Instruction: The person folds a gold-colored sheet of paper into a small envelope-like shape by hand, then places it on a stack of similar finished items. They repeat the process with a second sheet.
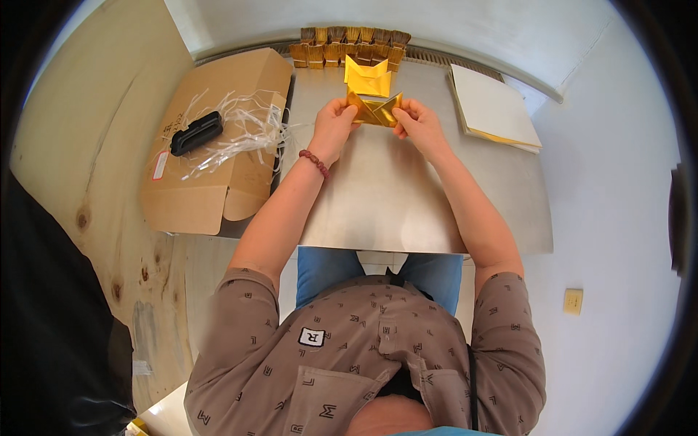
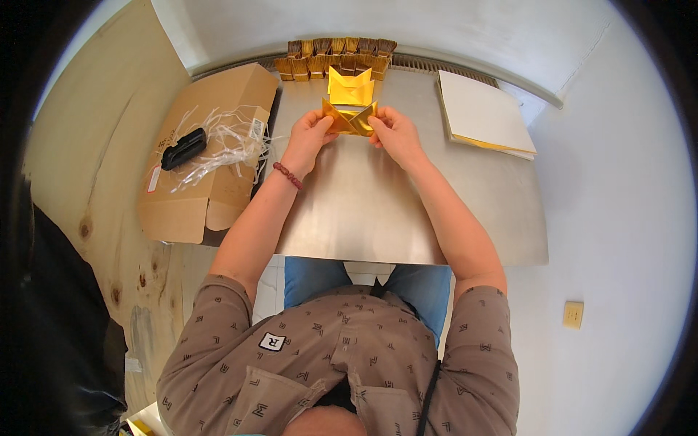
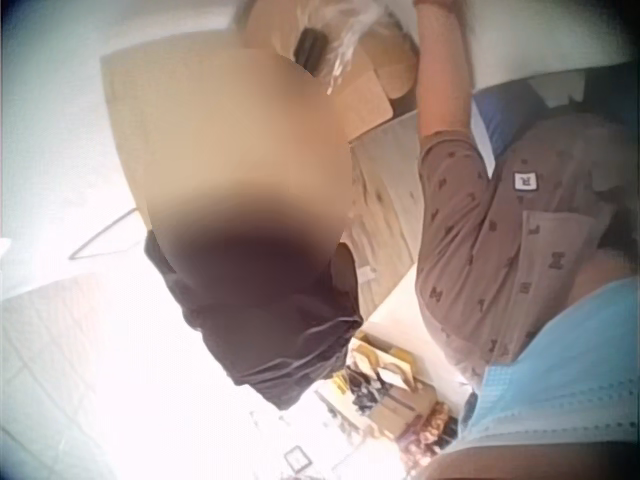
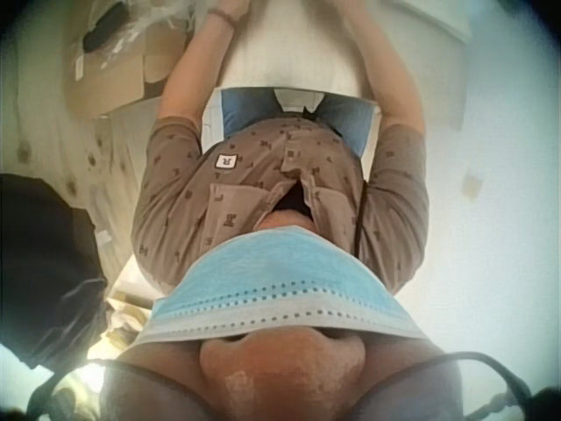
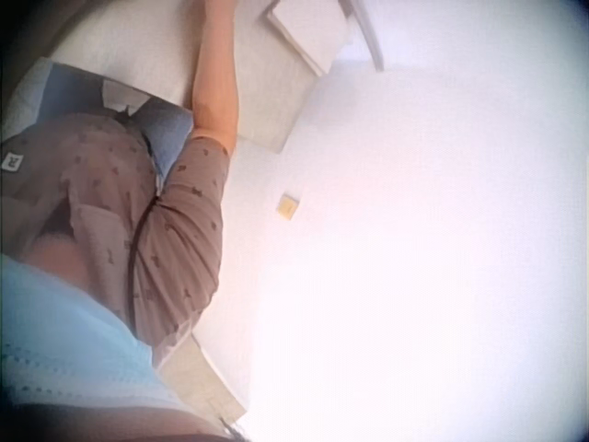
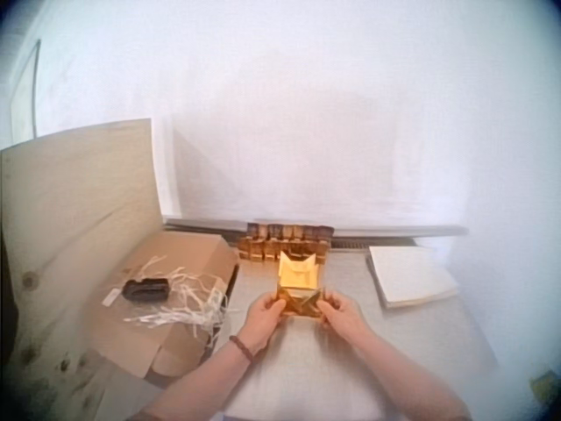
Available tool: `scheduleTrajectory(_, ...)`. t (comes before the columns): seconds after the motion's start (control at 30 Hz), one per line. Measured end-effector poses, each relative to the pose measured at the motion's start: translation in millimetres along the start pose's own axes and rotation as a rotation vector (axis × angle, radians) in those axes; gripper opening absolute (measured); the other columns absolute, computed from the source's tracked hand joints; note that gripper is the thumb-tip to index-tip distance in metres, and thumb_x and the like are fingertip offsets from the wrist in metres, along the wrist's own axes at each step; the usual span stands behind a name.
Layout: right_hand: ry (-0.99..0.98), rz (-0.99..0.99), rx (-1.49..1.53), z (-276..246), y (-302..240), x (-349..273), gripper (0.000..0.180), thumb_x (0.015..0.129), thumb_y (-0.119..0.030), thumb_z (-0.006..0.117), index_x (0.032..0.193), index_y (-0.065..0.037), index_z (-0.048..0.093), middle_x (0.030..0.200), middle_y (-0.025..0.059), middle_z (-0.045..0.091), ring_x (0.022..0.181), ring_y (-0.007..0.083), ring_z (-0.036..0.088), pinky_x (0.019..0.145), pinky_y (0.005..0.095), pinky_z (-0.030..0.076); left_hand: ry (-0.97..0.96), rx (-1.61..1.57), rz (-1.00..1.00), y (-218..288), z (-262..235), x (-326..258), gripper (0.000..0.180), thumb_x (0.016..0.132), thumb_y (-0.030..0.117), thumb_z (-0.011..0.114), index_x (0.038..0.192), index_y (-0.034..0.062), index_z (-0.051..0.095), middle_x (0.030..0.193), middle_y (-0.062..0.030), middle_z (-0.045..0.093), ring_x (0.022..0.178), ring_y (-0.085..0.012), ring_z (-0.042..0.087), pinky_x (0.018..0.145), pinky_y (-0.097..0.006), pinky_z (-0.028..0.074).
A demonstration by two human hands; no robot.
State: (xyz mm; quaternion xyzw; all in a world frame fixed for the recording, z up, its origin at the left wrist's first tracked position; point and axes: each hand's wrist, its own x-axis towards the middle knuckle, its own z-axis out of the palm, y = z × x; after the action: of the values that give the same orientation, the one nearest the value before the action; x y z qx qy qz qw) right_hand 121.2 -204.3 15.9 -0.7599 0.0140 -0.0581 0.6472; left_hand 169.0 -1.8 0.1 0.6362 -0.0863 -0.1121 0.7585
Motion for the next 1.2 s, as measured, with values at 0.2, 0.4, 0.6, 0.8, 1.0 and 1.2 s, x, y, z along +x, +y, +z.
scheduleTrajectory(0.2,0.079,-0.033,-0.111,0,23,28,0.018,0.098,-0.024,0.066,0.102,-0.006,0.067,0.081,0.0023,0.066,0.065,0.0085,0.061,0.059,0.0277,0.050,0.086,0.209,0.132,-17,-5,36,0.027,0.101,0.019,0.060,0.121,0.0014,0.066,0.110,-0.0064,0.071,0.103,-0.0161,0.066,0.089,-0.031,0.053)
scheduleTrajectory(0.4,0.306,-0.113,-0.417,6,50,74,0.020,0.095,-0.024,0.068,0.105,-0.007,0.069,0.085,0.0084,0.070,0.065,0.0179,0.064,0.070,0.0350,0.053,0.310,0.714,0.344,-24,-2,74,0.030,0.092,0.027,0.067,0.115,0.0069,0.071,0.106,-0.0162,0.074,0.102,-0.0354,0.066,0.091,-0.045,0.052)
scheduleTrajectory(0.6,0.283,-0.013,-0.214,11,45,86,0.022,0.093,-0.020,0.068,0.109,-0.005,0.068,0.106,0.0106,0.074,0.076,0.0193,0.070,0.078,0.0350,0.055,0.297,0.746,0.242,-19,5,84,0.027,0.091,0.026,0.068,0.109,0.0062,0.071,0.108,-0.0145,0.073,0.103,-0.0371,0.064,0.092,-0.046,0.051)
scheduleTrajectory(0.8,0.373,-0.063,-0.225,13,42,87,0.034,0.089,-0.016,0.072,0.121,-0.006,0.064,0.110,0.0103,0.074,0.080,0.0178,0.073,0.081,0.0342,0.056,0.371,0.659,0.319,-22,8,87,0.027,0.090,0.022,0.071,0.110,0.0050,0.069,0.110,-0.0125,0.073,0.107,-0.0341,0.064,0.093,-0.044,0.051)
scheduleTrajectory(1.0,0.342,-0.102,-0.221,15,58,121,0.039,0.088,-0.016,0.073,0.124,-0.005,0.063,0.111,0.0121,0.074,0.091,0.0207,0.074,0.085,0.0358,0.057,0.431,0.698,0.447,-27,-1,118,0.034,0.090,0.017,0.073,0.120,0.0020,0.065,0.114,-0.0150,0.074,0.107,-0.0286,0.070,0.094,-0.039,0.054)
scheduleTrajectory(1.2,0.302,-0.117,-0.328,13,59,135,0.053,0.089,-0.009,0.073,0.139,-0.003,0.057,0.118,0.0095,0.072,0.075,0.0107,0.069,0.063,0.0258,0.053,0.451,0.953,0.461,-27,1,121,0.039,0.092,0.016,0.070,0.126,0.0008,0.059,0.120,-0.0164,0.071,0.107,-0.0301,0.070,0.096,-0.040,0.054)
